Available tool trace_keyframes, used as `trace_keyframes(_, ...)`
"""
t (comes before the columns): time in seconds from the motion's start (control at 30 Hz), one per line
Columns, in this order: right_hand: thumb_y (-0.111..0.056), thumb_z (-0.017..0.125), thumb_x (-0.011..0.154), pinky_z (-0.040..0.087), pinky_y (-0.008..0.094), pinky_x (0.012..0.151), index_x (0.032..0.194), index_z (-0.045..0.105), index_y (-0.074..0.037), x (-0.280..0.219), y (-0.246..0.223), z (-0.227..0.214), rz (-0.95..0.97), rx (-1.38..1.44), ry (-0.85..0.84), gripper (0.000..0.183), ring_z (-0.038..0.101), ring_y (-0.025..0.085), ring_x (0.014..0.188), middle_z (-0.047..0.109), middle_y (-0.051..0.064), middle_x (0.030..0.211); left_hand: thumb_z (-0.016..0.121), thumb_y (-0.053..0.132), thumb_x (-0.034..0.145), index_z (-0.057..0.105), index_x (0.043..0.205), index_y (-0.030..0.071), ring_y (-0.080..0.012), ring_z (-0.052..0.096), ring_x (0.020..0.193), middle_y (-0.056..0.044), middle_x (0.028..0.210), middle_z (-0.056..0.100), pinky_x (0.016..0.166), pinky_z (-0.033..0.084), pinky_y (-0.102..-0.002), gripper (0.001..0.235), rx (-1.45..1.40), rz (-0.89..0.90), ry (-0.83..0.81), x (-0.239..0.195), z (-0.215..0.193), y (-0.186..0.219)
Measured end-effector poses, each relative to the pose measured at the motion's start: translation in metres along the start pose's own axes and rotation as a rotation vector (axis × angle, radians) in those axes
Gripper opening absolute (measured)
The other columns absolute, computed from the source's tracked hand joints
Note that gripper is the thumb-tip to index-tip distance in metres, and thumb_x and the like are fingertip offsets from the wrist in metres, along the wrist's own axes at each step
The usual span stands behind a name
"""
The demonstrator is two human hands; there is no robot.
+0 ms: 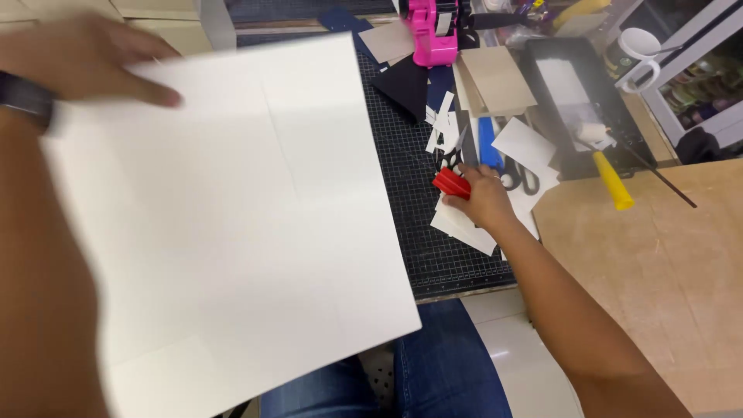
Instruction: Assembling cardboard box components by applying glue with a roller and pressing panels onto a base sheet using a scraper.
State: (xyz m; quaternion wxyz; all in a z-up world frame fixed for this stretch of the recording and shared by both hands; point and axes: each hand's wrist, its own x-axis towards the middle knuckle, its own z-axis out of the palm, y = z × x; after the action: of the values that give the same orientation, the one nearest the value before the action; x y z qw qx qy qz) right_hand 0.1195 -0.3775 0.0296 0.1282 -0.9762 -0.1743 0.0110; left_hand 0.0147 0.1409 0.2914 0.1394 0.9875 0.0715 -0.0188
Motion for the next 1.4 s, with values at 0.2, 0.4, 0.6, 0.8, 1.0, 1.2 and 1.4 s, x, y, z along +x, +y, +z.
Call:
trace_keyframes(0.2, -0.029, 0.075, 0.093, 0.049, 0.054, 0.104, 0.139, 0.066, -0.012, 0.018, 0.031, 0.025, 0.045, 0.134, 0.048, 0.049, 0.062, 0.044, 0.118, 0.067, 0.017, 0.115, 0.073, 0.05, 0.086, 0.053, 0.152, 0.039, -0.031, 0.048, 0.137, 0.005, 0.154, 0.05, 0.103, 0.045, -0.058, 0.071, 0.252, 0.014, 0.322, 0.065, 0.296, -0.038)
trace_keyframes(0.4, -0.038, 0.074, 0.095, 0.052, 0.051, 0.099, 0.133, 0.07, -0.02, 0.019, 0.029, 0.023, 0.002, 0.045, 0.107, 0.043, 0.065, 0.04, 0.113, 0.067, 0.013, 0.111, 0.033, 0.048, 0.108, 0.025, 0.165, 0.024, -0.034, 0.008, 0.158, -0.008, 0.173, 0.017, 0.125, 0.01, -0.056, 0.063, 0.091, -0.091, 0.066, -0.054, 0.339, 0.073)
trace_keyframes(0.6, -0.029, 0.078, 0.093, 0.052, 0.051, 0.093, 0.127, 0.068, -0.016, 0.017, 0.017, 0.049, -0.056, -0.017, 0.286, 0.038, 0.067, 0.041, 0.103, 0.065, 0.015, 0.102, 0.016, 0.055, 0.109, 0.007, 0.168, 0.026, -0.0298, -0.006, 0.16, -0.001, 0.175, 0.002, 0.128, -0.004, -0.051, 0.066, 0.087, -0.168, -0.125, -0.069, 0.328, 0.074)
trace_keyframes(0.8, -0.022, 0.057, 0.105, 0.049, 0.047, 0.095, 0.12, 0.068, -0.017, -0.045, -0.124, 0.047, -0.557, 0.29, 0.274, 0.019, 0.066, 0.034, 0.107, 0.071, 0.01, 0.102, 0.013, 0.051, 0.109, 0.003, 0.167, 0.029, -0.0285, -0.011, 0.159, 0.002, 0.175, -0.004, 0.128, -0.008, -0.05, 0.063, 0.079, -0.228, -0.138, -0.059, 0.331, 0.069)
trace_keyframes(1.0, -0.02, 0.049, 0.103, 0.045, 0.044, 0.086, 0.116, 0.064, -0.02, 0.001, -0.159, 0.11, -0.79, -0.115, 0.297, 0.02, 0.059, 0.026, 0.1, 0.062, 0.005, 0.101, 0.013, 0.047, 0.11, 0.004, 0.167, 0.024, -0.0306, -0.01, 0.159, 0.001, 0.175, -0.004, 0.128, -0.006, -0.051, 0.063, 0.048, -0.233, -0.157, -0.074, 0.321, 0.078)
trace_keyframes(1.2, -0.016, 0.045, 0.101, 0.039, 0.044, 0.086, 0.123, 0.057, -0.022, 0.067, -0.176, 0.131, -0.667, -0.227, 0.267, 0.026, 0.053, 0.028, 0.102, 0.054, 0.003, 0.101, 0.014, 0.045, 0.11, 0.004, 0.168, 0.023, -0.0315, -0.011, 0.159, 0.0, 0.175, -0.004, 0.128, -0.007, -0.051, 0.063, 0.027, -0.227, -0.169, -0.081, 0.322, 0.078)
trace_keyframes(1.4, -0.018, 0.042, 0.104, 0.041, 0.041, 0.085, 0.119, 0.062, -0.021, -0.059, -0.146, 0.093, -0.783, -0.194, 0.144, 0.025, 0.052, 0.026, 0.098, 0.055, 0.004, 0.096, 0.013, 0.043, 0.111, 0.004, 0.168, 0.022, -0.032, -0.011, 0.159, -0.001, 0.175, -0.004, 0.128, -0.008, -0.051, 0.062, 0.035, -0.244, -0.165, -0.083, 0.328, 0.085)
